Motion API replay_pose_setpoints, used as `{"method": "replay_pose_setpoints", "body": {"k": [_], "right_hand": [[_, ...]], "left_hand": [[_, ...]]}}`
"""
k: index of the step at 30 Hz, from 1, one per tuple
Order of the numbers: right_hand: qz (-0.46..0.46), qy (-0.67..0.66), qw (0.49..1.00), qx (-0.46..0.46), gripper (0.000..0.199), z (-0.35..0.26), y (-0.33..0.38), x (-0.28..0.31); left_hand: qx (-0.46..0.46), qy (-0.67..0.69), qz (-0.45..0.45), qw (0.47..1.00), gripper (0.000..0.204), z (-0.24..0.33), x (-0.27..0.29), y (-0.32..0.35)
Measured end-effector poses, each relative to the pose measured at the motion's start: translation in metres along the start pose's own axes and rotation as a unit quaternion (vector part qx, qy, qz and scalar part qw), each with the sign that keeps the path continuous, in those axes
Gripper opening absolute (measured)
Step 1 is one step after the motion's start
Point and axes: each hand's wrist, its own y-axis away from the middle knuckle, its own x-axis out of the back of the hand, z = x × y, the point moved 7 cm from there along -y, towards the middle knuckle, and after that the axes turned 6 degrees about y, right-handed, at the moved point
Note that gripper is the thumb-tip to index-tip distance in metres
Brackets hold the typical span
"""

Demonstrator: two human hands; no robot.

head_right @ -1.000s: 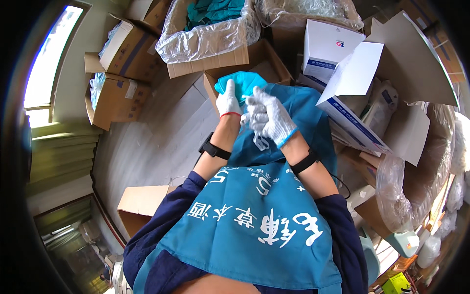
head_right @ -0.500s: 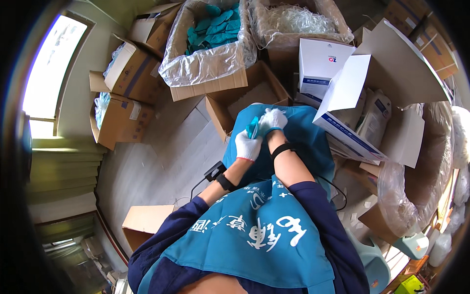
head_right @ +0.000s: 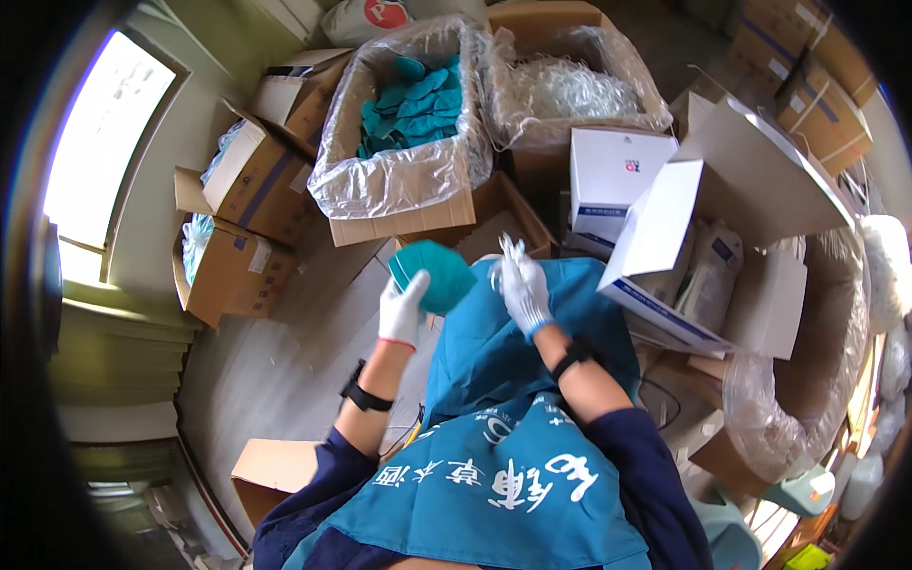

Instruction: Packaged and prepared medical-style masks into plastic bags and boxes.

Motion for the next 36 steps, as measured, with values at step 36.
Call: {"method": "replay_pose_setpoints", "body": {"k": [36], "right_hand": [[-0.05, -0.232, 0.965, -0.112, 0.025, -0.05, 0.059, 0.043]], "left_hand": [[0.185, -0.219, -0.422, 0.86, 0.037, -0.075, -0.098, 0.029]]}}
